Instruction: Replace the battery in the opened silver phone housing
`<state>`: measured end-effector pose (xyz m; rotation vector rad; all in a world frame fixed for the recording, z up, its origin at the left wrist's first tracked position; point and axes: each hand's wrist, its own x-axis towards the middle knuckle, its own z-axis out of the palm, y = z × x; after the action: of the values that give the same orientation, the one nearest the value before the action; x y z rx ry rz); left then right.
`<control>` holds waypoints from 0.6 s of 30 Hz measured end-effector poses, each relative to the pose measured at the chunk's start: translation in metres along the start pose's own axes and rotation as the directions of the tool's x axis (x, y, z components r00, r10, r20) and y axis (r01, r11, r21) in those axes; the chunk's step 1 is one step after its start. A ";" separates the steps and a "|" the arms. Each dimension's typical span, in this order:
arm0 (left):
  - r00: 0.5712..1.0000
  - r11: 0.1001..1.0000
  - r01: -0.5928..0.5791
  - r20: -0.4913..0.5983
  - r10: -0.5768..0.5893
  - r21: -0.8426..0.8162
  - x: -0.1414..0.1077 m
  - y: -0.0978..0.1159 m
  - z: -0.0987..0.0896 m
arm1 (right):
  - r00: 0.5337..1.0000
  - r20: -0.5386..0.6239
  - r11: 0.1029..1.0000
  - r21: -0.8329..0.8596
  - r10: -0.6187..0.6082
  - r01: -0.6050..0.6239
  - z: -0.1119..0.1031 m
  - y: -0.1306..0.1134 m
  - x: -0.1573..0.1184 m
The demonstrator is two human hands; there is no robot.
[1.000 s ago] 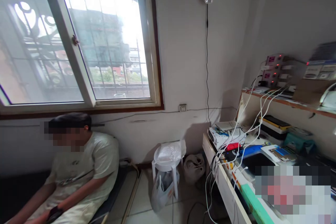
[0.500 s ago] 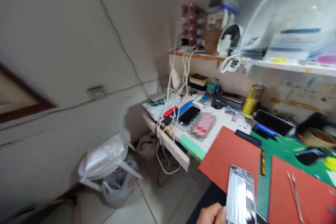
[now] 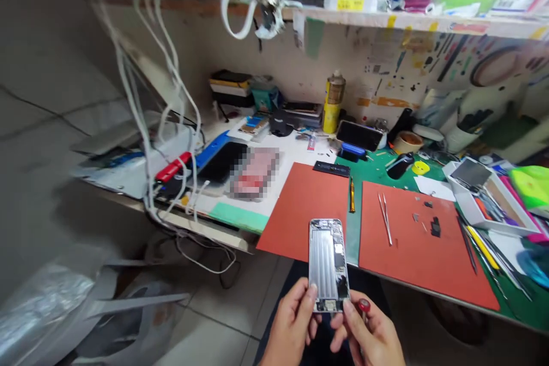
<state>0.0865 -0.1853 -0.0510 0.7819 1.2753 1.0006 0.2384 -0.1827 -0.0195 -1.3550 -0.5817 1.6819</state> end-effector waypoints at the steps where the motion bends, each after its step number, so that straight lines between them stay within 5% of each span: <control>1: 1.000 1.000 -0.005 0.000 0.005 -0.017 0.002 0.001 0.000 | 1.000 0.009 1.000 0.004 0.002 -0.002 0.000 -0.001 -0.001; 12: 0.996 0.969 0.078 0.068 -0.063 -0.233 0.011 0.019 0.010 | 0.999 0.050 1.000 0.023 -0.008 0.007 0.000 -0.004 -0.001; 18: 0.996 0.981 0.084 0.027 -0.080 -0.173 0.016 0.016 0.013 | 0.999 0.051 1.000 -0.013 -0.018 0.019 -0.003 -0.002 0.000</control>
<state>0.0973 -0.1636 -0.0412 0.5992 1.1759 1.0198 0.2414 -0.1819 -0.0192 -1.3160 -0.6342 1.7049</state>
